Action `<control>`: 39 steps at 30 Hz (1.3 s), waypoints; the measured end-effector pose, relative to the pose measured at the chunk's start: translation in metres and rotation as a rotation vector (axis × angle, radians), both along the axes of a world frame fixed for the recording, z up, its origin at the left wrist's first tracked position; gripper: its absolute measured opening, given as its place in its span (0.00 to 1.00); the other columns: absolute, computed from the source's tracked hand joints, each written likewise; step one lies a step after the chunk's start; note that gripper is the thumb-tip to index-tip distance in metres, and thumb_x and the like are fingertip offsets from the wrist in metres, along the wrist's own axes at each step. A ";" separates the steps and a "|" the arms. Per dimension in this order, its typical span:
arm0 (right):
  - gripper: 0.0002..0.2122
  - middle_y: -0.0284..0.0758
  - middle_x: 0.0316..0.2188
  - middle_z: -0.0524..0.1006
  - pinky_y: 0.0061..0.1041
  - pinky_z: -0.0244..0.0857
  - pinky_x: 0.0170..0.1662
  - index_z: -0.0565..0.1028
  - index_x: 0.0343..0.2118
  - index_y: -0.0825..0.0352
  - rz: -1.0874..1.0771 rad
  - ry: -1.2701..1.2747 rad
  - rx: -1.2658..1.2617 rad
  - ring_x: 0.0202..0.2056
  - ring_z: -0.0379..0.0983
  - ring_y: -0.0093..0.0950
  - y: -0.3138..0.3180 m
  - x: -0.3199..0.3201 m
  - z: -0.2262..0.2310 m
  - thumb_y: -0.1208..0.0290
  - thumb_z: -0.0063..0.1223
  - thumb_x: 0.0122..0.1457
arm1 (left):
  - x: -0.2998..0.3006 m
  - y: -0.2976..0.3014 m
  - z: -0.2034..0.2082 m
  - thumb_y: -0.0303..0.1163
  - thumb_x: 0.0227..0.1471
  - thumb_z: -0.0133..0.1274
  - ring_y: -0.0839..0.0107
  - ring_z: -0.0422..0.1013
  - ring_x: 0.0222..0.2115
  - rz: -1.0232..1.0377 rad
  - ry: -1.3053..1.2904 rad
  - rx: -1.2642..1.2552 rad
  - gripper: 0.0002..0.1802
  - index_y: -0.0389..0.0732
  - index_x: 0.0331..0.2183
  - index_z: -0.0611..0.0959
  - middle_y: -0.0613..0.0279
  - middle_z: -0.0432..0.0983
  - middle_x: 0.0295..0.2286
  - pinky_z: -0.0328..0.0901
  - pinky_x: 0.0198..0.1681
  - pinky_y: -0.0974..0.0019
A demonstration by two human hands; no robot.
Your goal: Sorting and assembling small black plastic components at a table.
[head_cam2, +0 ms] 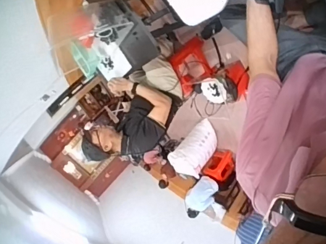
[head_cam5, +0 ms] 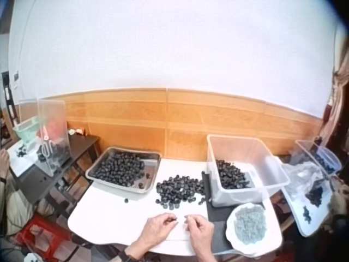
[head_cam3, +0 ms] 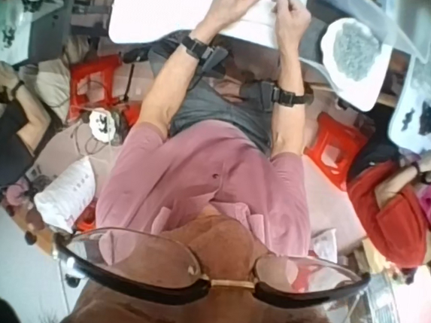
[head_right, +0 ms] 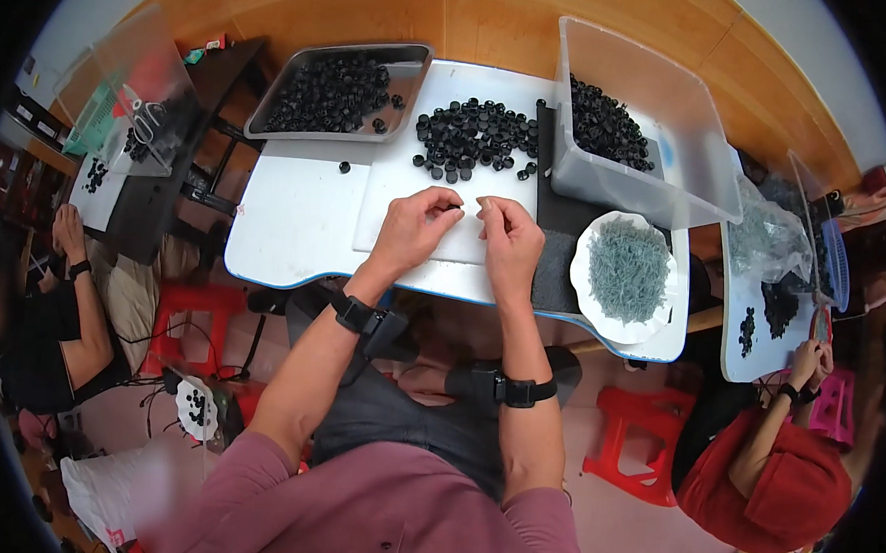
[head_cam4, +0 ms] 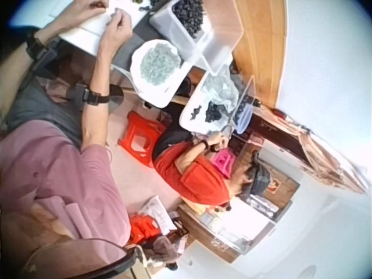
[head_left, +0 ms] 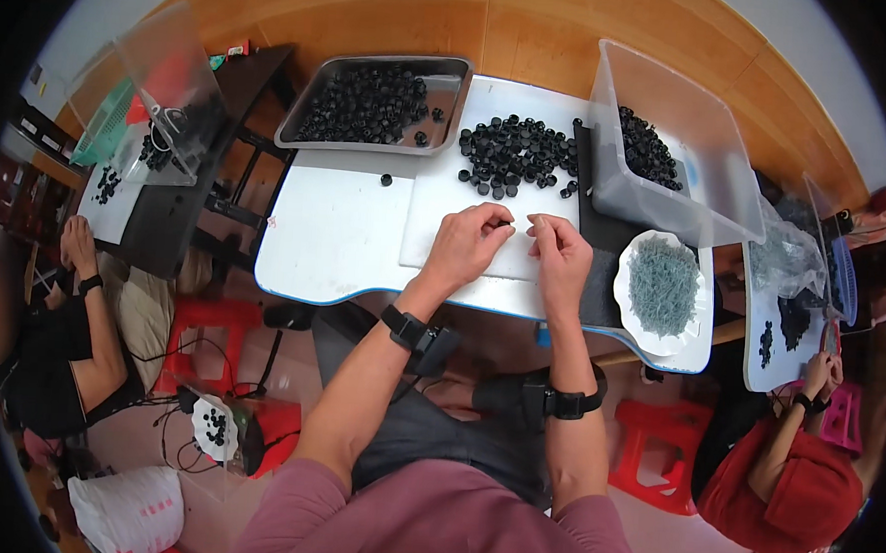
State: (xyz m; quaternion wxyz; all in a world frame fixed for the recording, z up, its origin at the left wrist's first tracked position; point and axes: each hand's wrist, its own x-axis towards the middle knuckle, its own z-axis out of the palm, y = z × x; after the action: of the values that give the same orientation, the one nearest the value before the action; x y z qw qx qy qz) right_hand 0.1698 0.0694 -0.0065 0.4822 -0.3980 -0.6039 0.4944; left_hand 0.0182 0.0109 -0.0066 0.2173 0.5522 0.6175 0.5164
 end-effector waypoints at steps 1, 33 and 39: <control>0.09 0.30 0.25 0.81 0.18 0.64 0.27 0.84 0.38 0.72 -0.011 -0.022 0.000 0.23 0.71 0.15 0.000 0.000 0.000 0.70 0.58 0.65 | 0.000 0.000 0.001 0.30 0.56 0.62 0.70 0.81 0.33 0.004 0.010 -0.022 0.12 0.33 0.40 0.85 0.54 0.85 0.32 0.73 0.42 0.68; 0.07 0.37 0.25 0.81 0.25 0.67 0.30 0.83 0.35 0.73 -0.063 -0.127 0.084 0.24 0.73 0.22 -0.001 0.003 -0.009 0.73 0.60 0.61 | -0.007 -0.019 0.010 0.26 0.54 0.65 0.78 0.79 0.35 0.058 -0.141 -0.016 0.12 0.33 0.41 0.87 0.61 0.86 0.33 0.73 0.41 0.73; 0.08 0.38 0.26 0.81 0.24 0.67 0.32 0.82 0.35 0.73 -0.062 -0.116 0.119 0.25 0.73 0.22 0.000 -0.002 -0.005 0.73 0.61 0.60 | -0.097 0.022 0.089 0.24 0.47 0.64 0.55 0.74 0.50 0.616 0.524 0.472 0.28 0.38 0.53 0.79 0.49 0.73 0.54 0.69 0.53 0.58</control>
State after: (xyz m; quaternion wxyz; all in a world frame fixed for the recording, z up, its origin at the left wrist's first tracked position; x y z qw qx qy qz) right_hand 0.1673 0.0697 -0.0120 0.4842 -0.4150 -0.6465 0.4187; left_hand -0.0786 0.0332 0.0824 -0.2407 0.4893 0.6524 0.5263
